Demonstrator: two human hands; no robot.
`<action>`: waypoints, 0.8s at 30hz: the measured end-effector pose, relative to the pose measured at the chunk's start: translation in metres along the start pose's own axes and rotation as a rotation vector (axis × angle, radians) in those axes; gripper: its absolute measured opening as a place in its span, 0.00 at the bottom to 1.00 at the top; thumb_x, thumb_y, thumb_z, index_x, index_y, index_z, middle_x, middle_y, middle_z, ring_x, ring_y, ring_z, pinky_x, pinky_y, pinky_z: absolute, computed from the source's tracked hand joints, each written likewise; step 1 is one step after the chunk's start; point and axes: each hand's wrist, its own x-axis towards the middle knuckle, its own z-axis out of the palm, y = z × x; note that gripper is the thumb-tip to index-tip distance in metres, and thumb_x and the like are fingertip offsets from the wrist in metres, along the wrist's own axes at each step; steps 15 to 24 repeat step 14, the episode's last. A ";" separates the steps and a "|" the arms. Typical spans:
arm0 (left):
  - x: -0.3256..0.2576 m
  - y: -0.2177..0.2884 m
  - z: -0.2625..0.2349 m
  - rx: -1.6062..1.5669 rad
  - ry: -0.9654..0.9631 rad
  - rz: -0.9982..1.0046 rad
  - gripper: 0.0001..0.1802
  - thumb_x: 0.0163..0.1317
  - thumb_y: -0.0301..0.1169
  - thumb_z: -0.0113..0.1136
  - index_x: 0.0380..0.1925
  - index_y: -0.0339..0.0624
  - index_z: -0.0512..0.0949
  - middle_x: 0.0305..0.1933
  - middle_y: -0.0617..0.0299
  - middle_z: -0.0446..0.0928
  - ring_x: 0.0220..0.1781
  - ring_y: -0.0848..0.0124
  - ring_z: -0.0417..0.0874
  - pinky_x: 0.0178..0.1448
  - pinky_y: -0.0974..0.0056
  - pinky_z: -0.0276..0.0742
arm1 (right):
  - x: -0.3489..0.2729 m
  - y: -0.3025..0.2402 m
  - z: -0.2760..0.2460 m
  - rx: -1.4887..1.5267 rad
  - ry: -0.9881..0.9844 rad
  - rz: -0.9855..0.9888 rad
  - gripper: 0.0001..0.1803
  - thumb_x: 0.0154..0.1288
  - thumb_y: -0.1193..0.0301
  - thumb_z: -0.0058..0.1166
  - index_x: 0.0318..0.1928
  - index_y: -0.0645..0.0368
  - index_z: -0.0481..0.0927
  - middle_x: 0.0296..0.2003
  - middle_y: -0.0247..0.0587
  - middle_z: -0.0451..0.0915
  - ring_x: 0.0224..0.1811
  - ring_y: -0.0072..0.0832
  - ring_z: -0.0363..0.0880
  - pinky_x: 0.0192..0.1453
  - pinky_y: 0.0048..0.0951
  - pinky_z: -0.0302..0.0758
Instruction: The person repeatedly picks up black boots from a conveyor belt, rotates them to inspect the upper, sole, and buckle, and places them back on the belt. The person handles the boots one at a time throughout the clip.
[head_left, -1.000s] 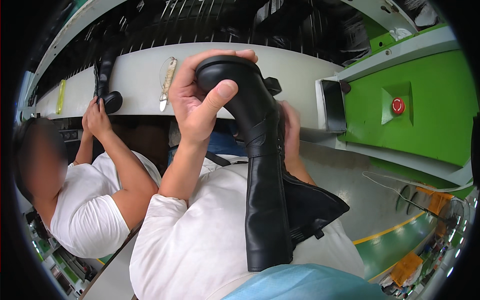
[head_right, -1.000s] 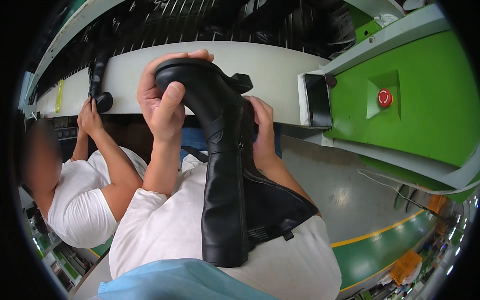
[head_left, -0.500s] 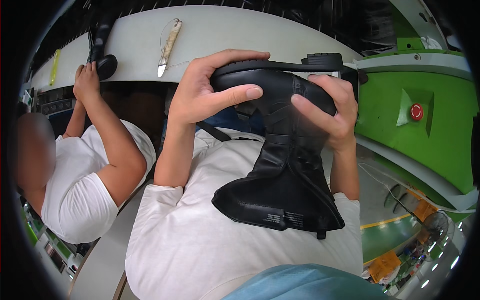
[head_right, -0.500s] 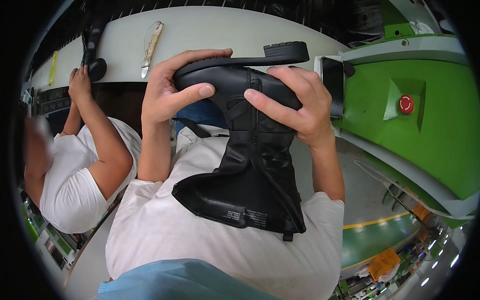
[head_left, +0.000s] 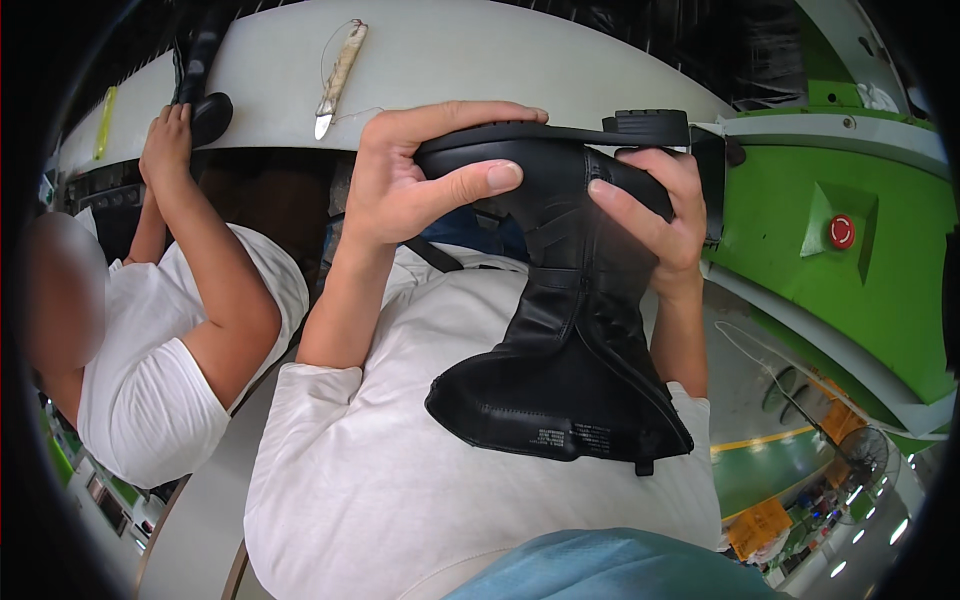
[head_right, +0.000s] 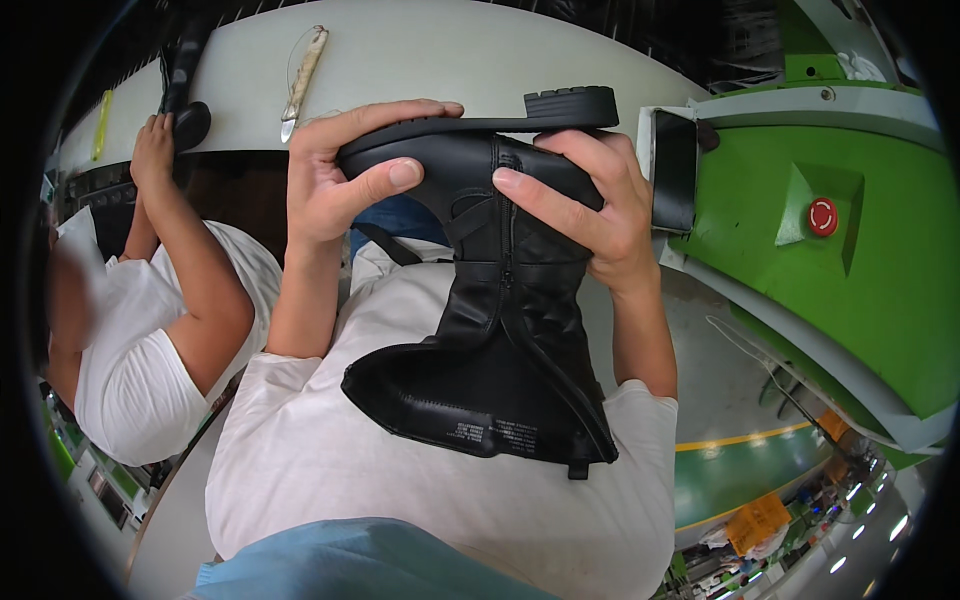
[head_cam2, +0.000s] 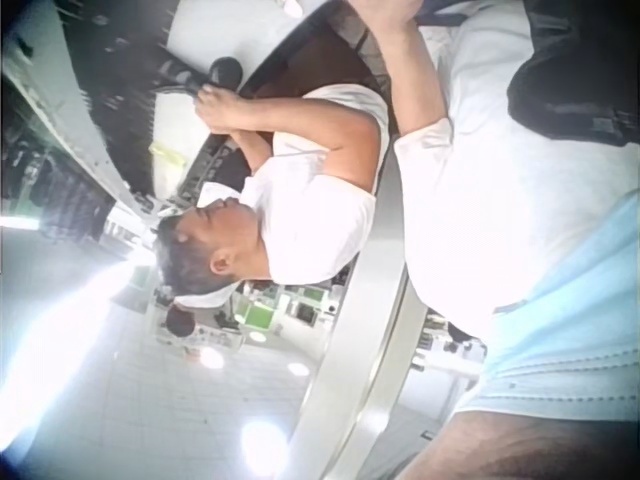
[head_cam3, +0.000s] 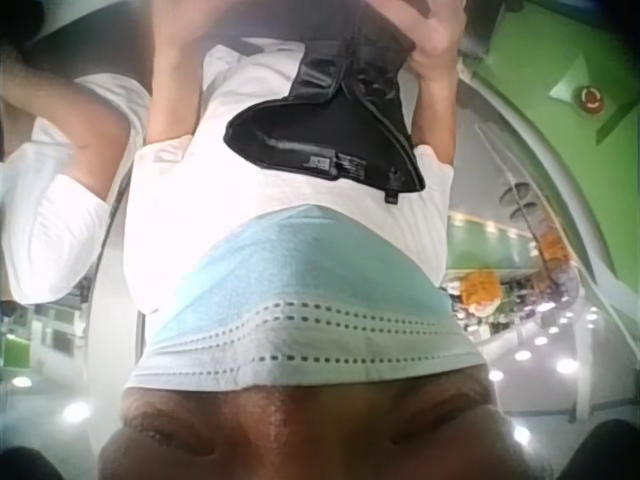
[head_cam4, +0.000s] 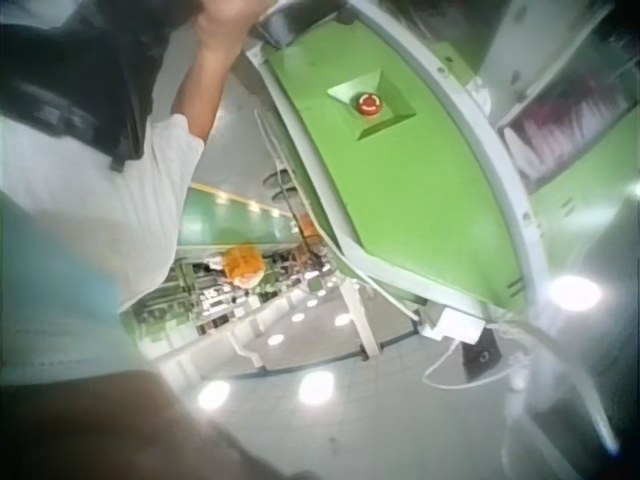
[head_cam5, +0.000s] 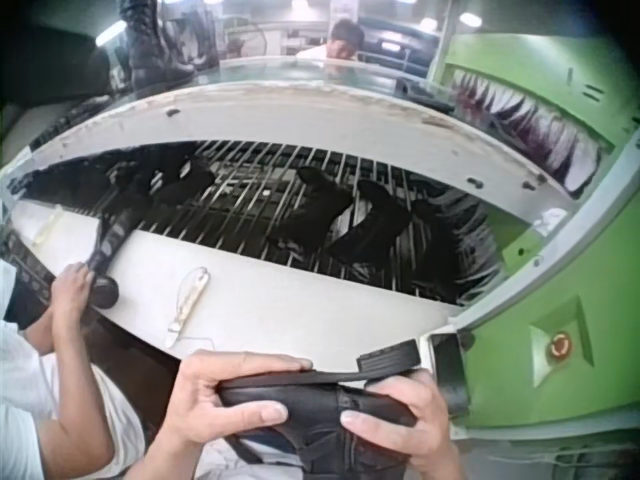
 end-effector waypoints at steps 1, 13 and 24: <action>-0.002 -0.002 0.001 0.002 0.009 0.014 0.27 0.61 0.29 0.76 0.59 0.25 0.90 0.59 0.40 0.93 0.57 0.56 0.96 0.67 0.57 0.90 | -0.001 0.000 0.001 0.001 -0.002 0.000 0.32 0.50 0.71 0.81 0.60 0.37 0.97 0.59 0.38 0.83 0.50 0.40 0.84 0.49 0.35 0.87; 0.001 -0.017 -0.016 0.132 -0.147 0.020 0.50 0.44 0.36 0.96 0.70 0.30 0.85 0.63 0.46 0.92 0.63 0.58 0.94 0.72 0.59 0.86 | -0.003 -0.002 -0.001 0.196 -0.083 0.159 0.33 0.52 0.72 0.80 0.63 0.46 0.96 0.62 0.44 0.84 0.55 0.42 0.84 0.59 0.37 0.83; 0.000 -0.017 -0.017 0.106 -0.162 -0.052 0.56 0.44 0.36 0.96 0.76 0.33 0.81 0.63 0.47 0.92 0.64 0.57 0.93 0.73 0.58 0.86 | -0.002 0.000 -0.003 0.212 -0.120 0.161 0.34 0.53 0.72 0.80 0.65 0.46 0.95 0.62 0.44 0.84 0.57 0.43 0.85 0.61 0.38 0.83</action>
